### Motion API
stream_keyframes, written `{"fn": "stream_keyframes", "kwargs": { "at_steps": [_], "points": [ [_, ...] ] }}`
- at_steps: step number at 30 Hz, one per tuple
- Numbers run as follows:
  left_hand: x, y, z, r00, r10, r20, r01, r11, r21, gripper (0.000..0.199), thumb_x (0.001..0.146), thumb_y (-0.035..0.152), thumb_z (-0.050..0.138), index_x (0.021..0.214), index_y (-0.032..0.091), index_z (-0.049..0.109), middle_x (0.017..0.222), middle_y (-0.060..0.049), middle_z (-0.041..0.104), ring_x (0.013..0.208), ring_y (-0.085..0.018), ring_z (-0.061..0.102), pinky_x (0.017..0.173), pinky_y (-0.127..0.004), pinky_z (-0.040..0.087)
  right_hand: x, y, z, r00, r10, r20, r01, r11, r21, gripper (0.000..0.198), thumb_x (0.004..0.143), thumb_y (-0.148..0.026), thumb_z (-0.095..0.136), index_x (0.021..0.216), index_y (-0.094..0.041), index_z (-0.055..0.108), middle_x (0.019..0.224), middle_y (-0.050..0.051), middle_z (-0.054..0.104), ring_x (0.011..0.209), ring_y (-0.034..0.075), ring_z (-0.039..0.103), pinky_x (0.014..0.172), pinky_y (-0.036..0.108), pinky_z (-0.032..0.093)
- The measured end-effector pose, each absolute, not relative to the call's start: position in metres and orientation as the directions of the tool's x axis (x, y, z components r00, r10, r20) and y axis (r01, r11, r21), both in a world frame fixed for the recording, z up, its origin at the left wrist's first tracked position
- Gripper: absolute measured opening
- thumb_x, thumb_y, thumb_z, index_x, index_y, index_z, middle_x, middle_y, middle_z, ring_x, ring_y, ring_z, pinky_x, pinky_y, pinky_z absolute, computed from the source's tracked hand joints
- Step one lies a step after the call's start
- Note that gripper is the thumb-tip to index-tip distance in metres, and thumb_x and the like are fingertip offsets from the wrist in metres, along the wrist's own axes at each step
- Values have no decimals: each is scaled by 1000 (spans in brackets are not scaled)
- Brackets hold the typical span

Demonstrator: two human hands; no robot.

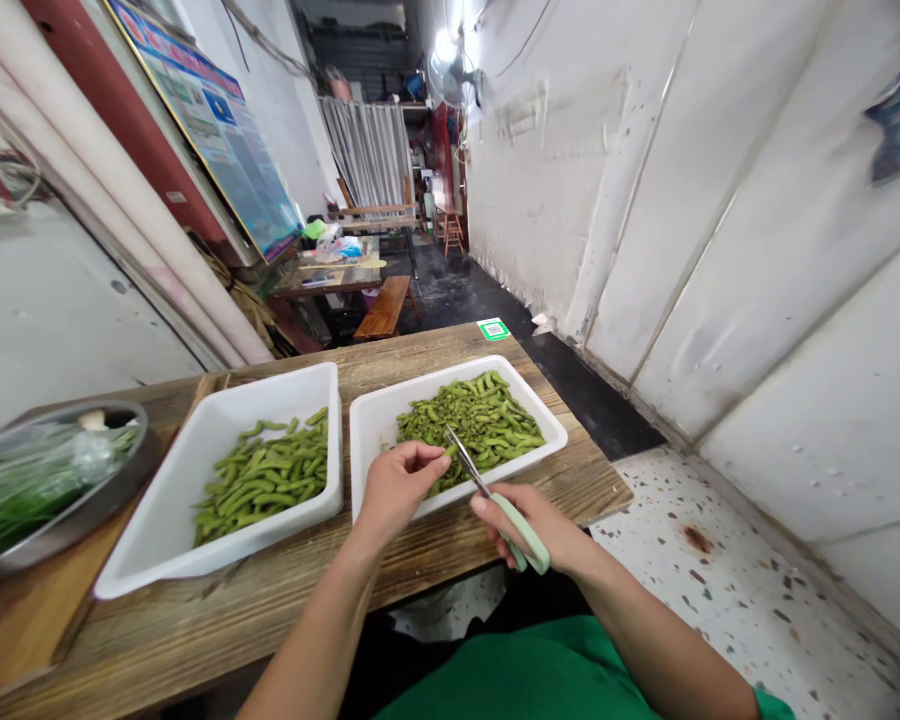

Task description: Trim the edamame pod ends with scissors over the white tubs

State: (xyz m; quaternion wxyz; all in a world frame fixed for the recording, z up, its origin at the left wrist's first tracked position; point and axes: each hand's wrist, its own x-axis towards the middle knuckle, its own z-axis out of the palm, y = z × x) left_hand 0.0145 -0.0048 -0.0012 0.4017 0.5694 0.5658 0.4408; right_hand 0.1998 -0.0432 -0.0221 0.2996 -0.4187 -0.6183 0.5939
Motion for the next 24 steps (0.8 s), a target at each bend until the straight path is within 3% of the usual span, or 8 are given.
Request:
{"fn": "stream_keyframes", "kwargs": {
  "at_steps": [11,18,24],
  "points": [
    [14,-3,7,73,992,-104,283,79,956,35,55,30,72,83,12,64,58,1,59,51,-11,53,50,-21,39,197,-41,-27,-443,876,-190,146,-139,-979,41,72,-57,53,71,-17,48,44,-8,41,31,6,40,28,15,33],
    [16,-2,4,39,978,-206,-262,209,942,27,57,24,75,76,13,59,71,-2,63,69,-12,62,68,-23,49,200,-44,-23,-515,846,-135,65,-118,-991,44,78,-61,42,80,-17,45,61,-4,45,45,6,46,40,16,40],
    [25,-6,7,-23,975,-220,-250,208,946,27,57,25,75,76,11,62,61,-1,62,56,-8,58,55,-18,48,199,-46,-19,-528,843,-102,103,-56,-993,44,79,-60,41,82,-17,47,58,-4,44,44,7,44,42,17,40]
  ]
}}
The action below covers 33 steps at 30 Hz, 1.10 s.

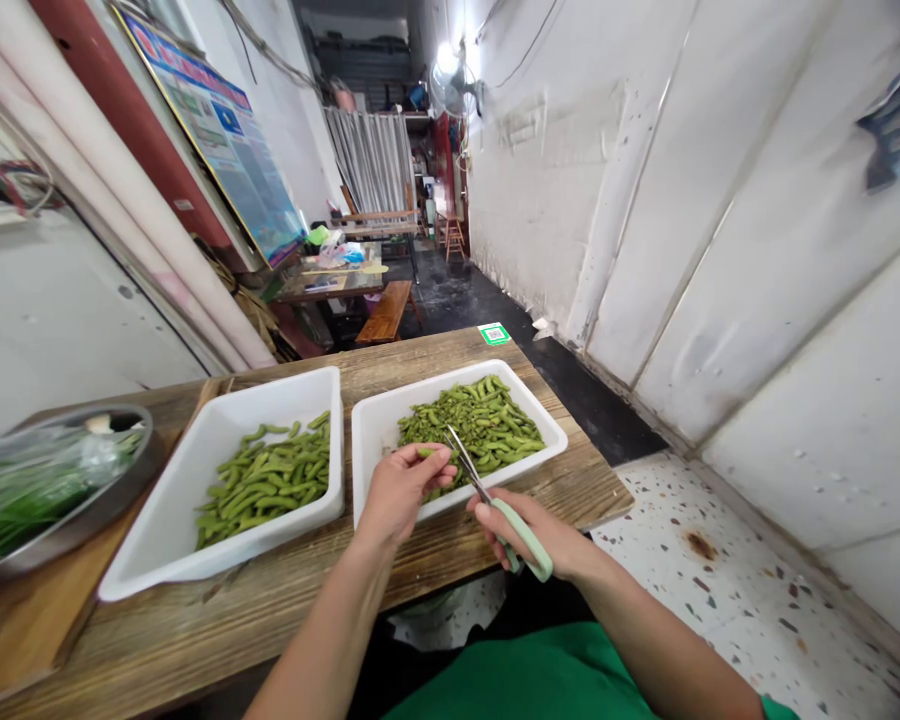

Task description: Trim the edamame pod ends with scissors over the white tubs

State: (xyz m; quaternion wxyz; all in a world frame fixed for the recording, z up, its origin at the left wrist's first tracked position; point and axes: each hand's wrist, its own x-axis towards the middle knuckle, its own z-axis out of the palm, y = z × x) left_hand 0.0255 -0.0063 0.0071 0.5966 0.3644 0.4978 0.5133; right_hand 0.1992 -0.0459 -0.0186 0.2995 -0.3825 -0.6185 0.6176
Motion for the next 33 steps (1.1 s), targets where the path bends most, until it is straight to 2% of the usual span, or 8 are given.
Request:
{"fn": "stream_keyframes", "kwargs": {
  "at_steps": [10,14,15,17,20,22,26,33],
  "points": [
    [33,-8,4,-1,980,-198,-172,195,966,29,55,30,75,74,11,61,63,-3,64,59,-12,60,62,-25,50,197,-42,-20,-481,868,-122,149,-56,-987,42,77,-59,46,70,-17,46,46,-7,40,32,6,38,30,17,32],
    [3,-6,12,-151,988,-37,161,61,985,31,65,36,65,86,12,61,67,-5,63,64,-17,60,68,-34,49,199,-41,-22,-494,854,-163,126,-115,-985,40,74,-57,52,79,-17,49,48,-8,39,35,6,39,32,16,34],
    [-12,-6,16,-238,968,75,348,13,937,31,69,35,61,90,13,61,71,-6,64,69,-19,60,71,-37,48,200,-41,-23,-500,852,-156,118,-111,-987,39,74,-56,52,83,-17,50,49,-7,39,37,6,39,34,17,36],
    [-43,-9,26,-355,856,375,756,27,654,29,74,30,53,96,14,62,90,-11,62,88,-26,56,80,-43,41,202,-41,-26,-517,846,-128,115,-79,-990,39,76,-54,51,90,-18,51,52,-7,41,42,7,40,40,18,38],
    [-71,-14,34,-340,768,543,940,284,187,37,74,26,50,107,13,59,114,-19,52,107,-41,40,80,-56,30,204,-40,-31,-535,838,-107,129,-44,-991,40,80,-54,47,98,-18,50,55,-6,41,46,8,41,44,19,39],
    [-67,-15,31,-232,830,508,967,255,26,32,72,26,52,100,14,63,115,-20,52,110,-42,36,82,-59,24,203,-40,-34,-538,835,-114,139,-46,-989,40,80,-55,46,97,-19,50,55,-5,41,46,8,41,44,19,38],
    [-32,-5,8,132,973,189,989,-116,-95,16,70,17,51,64,17,67,81,-15,64,96,-33,47,92,-56,13,202,-40,-32,-541,834,-114,172,-22,-985,40,79,-55,48,96,-19,50,57,-5,40,47,8,39,44,19,36],
    [-14,22,-14,179,984,-2,984,-179,-4,26,66,6,47,46,16,59,65,-17,65,93,-31,51,93,-50,14,205,-43,-26,-510,858,-52,209,65,-976,37,79,-53,48,88,-18,51,62,-3,45,52,9,42,49,19,37]
  ]
}}
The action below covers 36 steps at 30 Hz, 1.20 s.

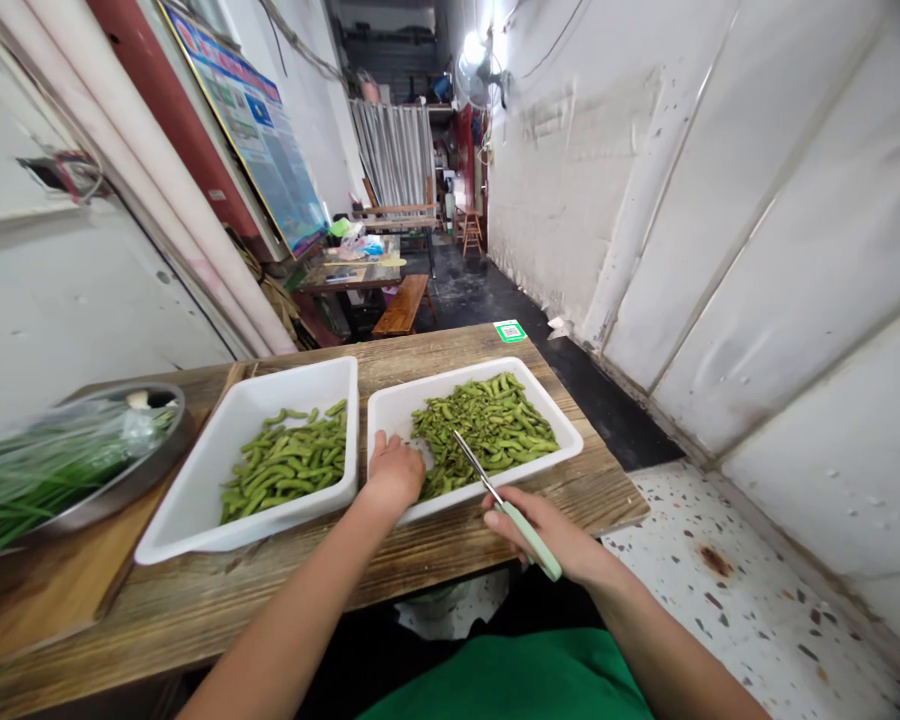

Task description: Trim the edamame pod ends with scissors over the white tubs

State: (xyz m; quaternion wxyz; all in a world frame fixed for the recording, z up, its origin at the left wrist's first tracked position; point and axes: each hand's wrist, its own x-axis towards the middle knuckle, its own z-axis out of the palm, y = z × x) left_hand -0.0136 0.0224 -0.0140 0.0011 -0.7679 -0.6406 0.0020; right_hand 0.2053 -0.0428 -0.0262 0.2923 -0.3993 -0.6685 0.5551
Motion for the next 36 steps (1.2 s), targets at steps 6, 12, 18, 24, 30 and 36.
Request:
{"fn": "stream_keyframes", "kwargs": {
  "at_steps": [6,12,18,24,30,36],
  "points": [
    [-21,24,5,95,995,3,986,-95,136,19,70,19,49,75,18,68,74,-10,68,83,-25,58,86,-41,28,207,-41,-28,-502,864,-40,224,85,-971,35,81,-52,48,86,-17,51,61,-3,45,52,8,43,51,19,37],
    [-11,6,16,102,994,-33,597,-34,801,39,67,41,58,94,16,68,84,-4,69,78,-20,61,74,-29,42,203,-39,-28,-506,861,-50,201,61,-978,38,81,-55,45,81,-17,51,59,-4,43,51,8,42,47,18,35],
    [-5,-5,25,111,993,-24,532,-39,846,30,63,39,63,81,15,70,82,-4,70,78,-20,60,73,-27,41,203,-40,-27,-543,836,-75,179,28,-983,41,80,-56,45,88,-16,51,56,-5,39,46,7,40,41,17,33],
    [-6,-6,26,108,994,-31,474,-24,880,29,64,38,63,79,14,68,74,-3,68,69,-17,58,66,-26,41,202,-43,-23,-531,845,-67,139,8,-990,40,80,-56,46,86,-16,51,58,-5,40,45,6,39,41,17,36],
    [-1,-10,26,100,994,-33,465,-17,885,28,63,38,63,76,14,68,72,-3,67,68,-16,57,66,-26,42,199,-46,-17,-515,853,-82,113,-27,-993,40,79,-55,47,88,-16,51,55,-5,38,44,6,39,41,17,37],
    [5,-9,22,136,990,-24,490,-46,870,25,64,36,62,74,14,69,74,-4,68,70,-18,58,68,-27,42,200,-44,-15,-525,849,-58,124,9,-992,40,79,-55,46,83,-16,51,55,-5,38,43,6,36,40,17,34]
  ]
}}
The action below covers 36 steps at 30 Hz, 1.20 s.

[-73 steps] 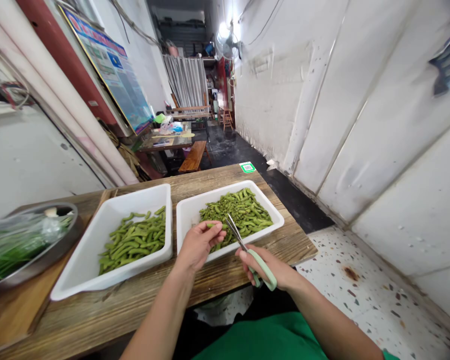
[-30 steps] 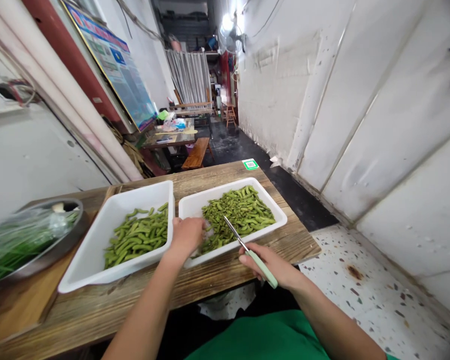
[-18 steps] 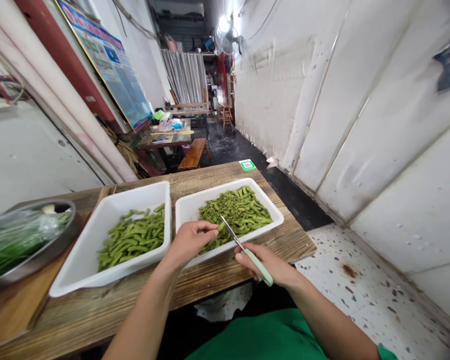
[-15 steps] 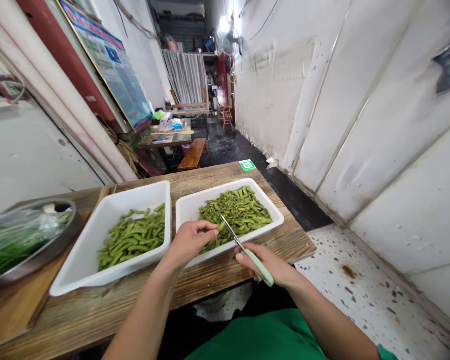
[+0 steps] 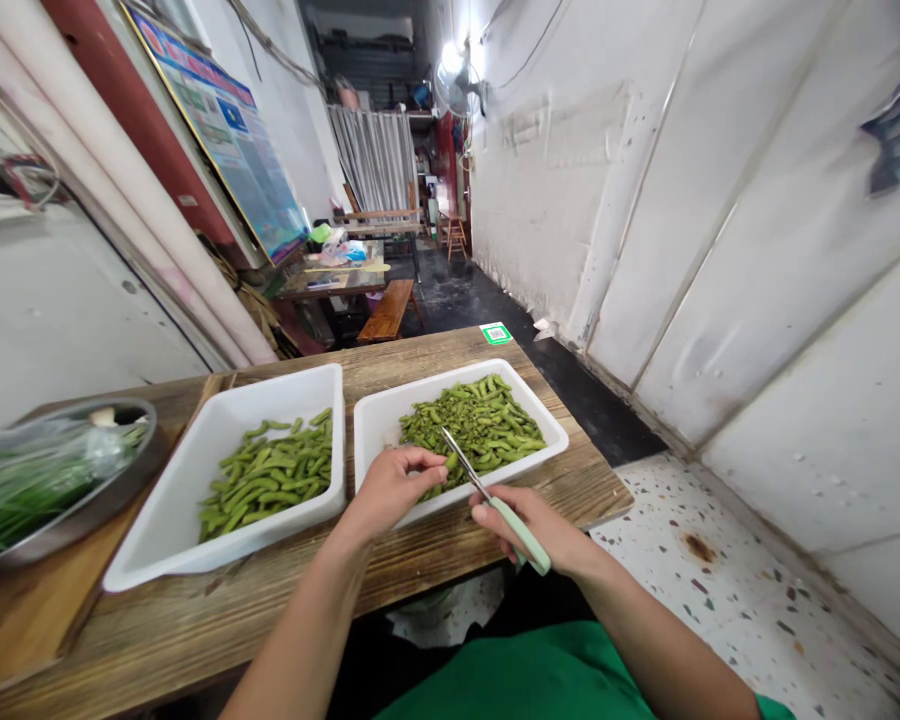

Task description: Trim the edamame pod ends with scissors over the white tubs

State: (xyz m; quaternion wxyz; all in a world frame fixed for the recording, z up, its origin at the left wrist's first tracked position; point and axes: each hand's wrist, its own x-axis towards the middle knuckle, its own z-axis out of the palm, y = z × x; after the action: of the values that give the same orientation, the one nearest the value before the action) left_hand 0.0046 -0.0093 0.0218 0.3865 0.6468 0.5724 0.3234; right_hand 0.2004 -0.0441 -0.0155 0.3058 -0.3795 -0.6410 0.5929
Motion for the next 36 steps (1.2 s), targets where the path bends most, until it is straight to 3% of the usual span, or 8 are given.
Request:
{"fn": "stream_keyframes", "kwargs": {
  "at_steps": [10,16,21,26,29,36],
  "points": [
    [5,-8,20,170,985,1,487,-85,869,26,64,38,61,72,15,68,71,-3,67,68,-17,57,66,-26,42,206,-42,-7,-487,873,41,225,171,-959,31,75,-44,59,83,-14,57,62,-4,45,56,8,37,52,19,31],
    [7,-7,20,133,991,-26,440,-36,897,29,66,43,61,72,15,68,70,-2,66,68,-16,55,65,-25,40,200,-41,-11,-467,881,-77,187,13,-982,34,74,-49,57,74,-16,54,47,-6,39,38,6,37,36,18,30],
    [6,-1,14,52,996,-68,191,57,980,28,63,37,67,79,13,66,72,-3,64,65,-12,53,63,-23,39,197,-39,-15,-455,875,-166,167,-99,-981,39,70,-54,59,78,-17,52,45,-8,39,32,6,38,28,16,29],
    [9,1,11,72,979,-193,-185,203,962,23,61,27,71,75,13,58,70,-3,63,61,-8,53,59,-20,39,196,-42,-14,-527,837,-147,7,-169,-986,44,76,-59,48,79,-16,47,59,-5,45,43,5,45,38,16,39],
    [17,-1,7,8,983,-181,-304,175,936,25,57,24,74,74,13,59,70,-2,62,65,-8,55,60,-19,40,195,-44,-13,-536,832,-142,-5,-171,-985,44,78,-59,44,79,-15,46,61,-4,45,46,5,45,42,17,40],
    [27,-10,1,-46,993,-111,-164,102,981,26,58,32,73,70,12,62,58,1,59,53,-7,49,54,-21,38,195,-44,-13,-507,860,-59,62,-32,-998,40,79,-57,46,81,-17,48,56,-6,42,42,6,42,40,18,39]
  ]
}}
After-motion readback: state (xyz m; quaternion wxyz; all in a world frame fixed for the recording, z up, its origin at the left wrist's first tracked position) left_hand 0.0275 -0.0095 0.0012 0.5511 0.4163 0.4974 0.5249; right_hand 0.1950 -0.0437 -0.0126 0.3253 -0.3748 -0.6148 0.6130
